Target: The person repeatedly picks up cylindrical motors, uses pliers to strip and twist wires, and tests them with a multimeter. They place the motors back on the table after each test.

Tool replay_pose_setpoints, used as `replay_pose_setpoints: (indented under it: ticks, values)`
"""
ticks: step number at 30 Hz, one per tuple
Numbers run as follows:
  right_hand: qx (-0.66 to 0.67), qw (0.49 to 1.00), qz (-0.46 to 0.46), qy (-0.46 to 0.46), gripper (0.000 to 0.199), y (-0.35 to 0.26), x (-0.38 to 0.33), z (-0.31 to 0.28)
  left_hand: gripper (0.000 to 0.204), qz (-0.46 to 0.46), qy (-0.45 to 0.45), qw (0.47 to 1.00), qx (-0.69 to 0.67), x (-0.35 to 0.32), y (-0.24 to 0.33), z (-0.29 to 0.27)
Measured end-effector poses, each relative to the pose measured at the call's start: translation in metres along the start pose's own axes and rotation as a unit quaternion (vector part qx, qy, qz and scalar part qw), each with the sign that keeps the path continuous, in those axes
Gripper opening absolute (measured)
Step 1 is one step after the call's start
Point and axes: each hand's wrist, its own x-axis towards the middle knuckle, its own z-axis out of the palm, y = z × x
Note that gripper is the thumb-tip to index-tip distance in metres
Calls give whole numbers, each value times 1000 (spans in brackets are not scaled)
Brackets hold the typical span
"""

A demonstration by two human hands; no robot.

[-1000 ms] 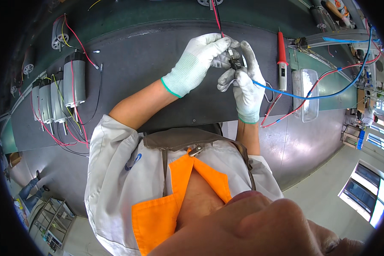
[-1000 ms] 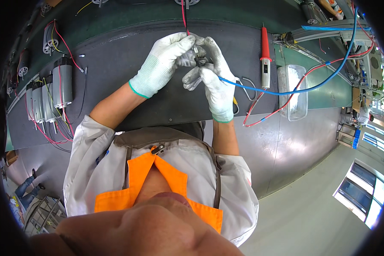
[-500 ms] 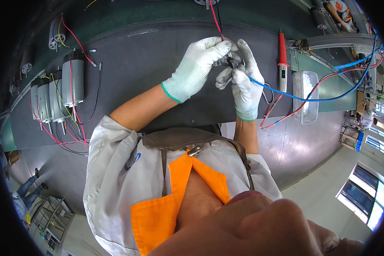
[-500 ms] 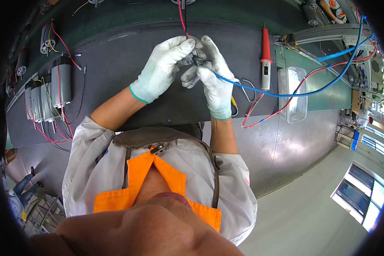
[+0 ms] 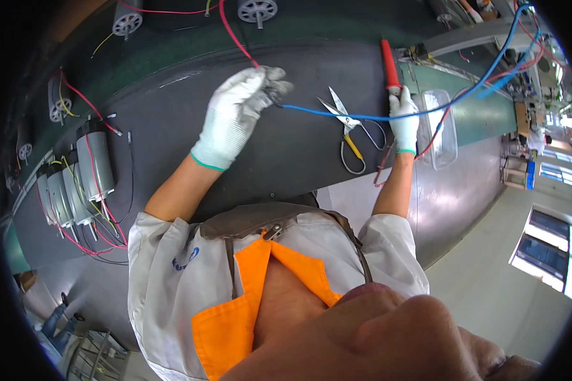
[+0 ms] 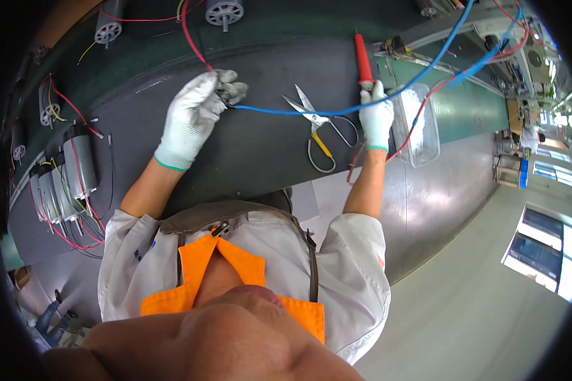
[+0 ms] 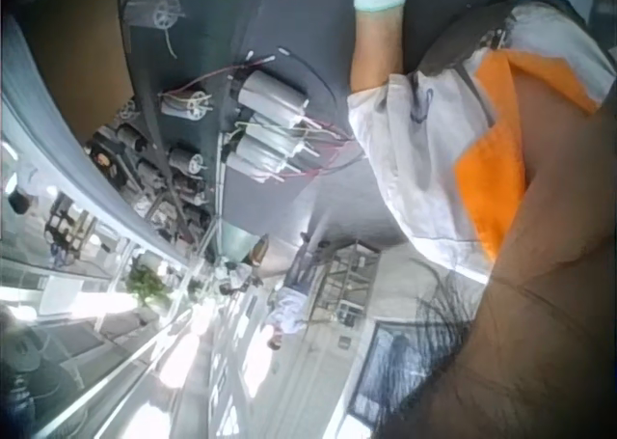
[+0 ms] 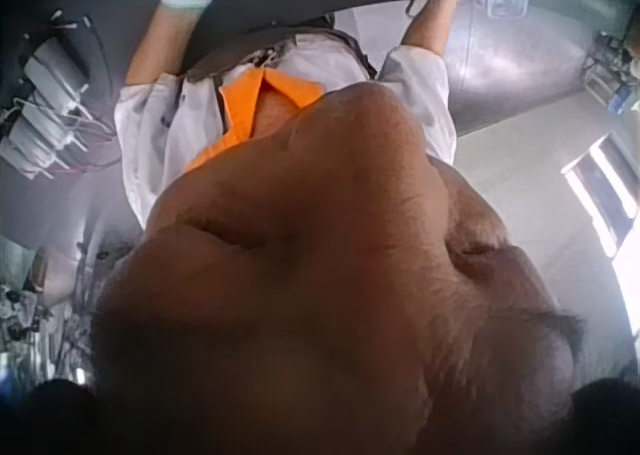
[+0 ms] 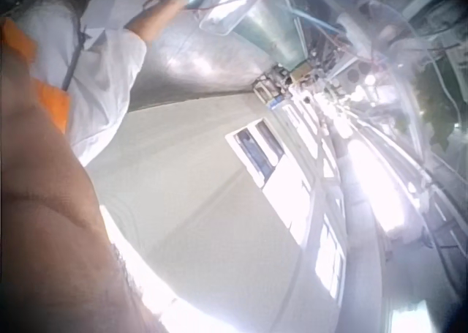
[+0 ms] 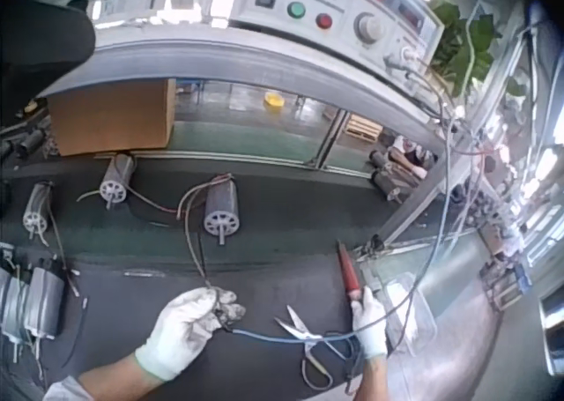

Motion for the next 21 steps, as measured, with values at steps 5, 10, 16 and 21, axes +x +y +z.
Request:
replay_pose_setpoints:
  ticks: [5,10,16,21]
  values:
    - [430,888,83,-138,51,-86,5,-8,28,-3,12,998,-58,-9,1,4]
    - [501,818,-23,-281,49,-148,19,-20,27,-4,25,998,-63,-14,7,0]
    - [439,843,-73,-304,35,-134,45,14,28,-18,4,997,-74,-11,7,3]
    - [381,901,-125,-169,32,-139,20,-13,31,-18,-21,998,-65,-3,-3,-1]
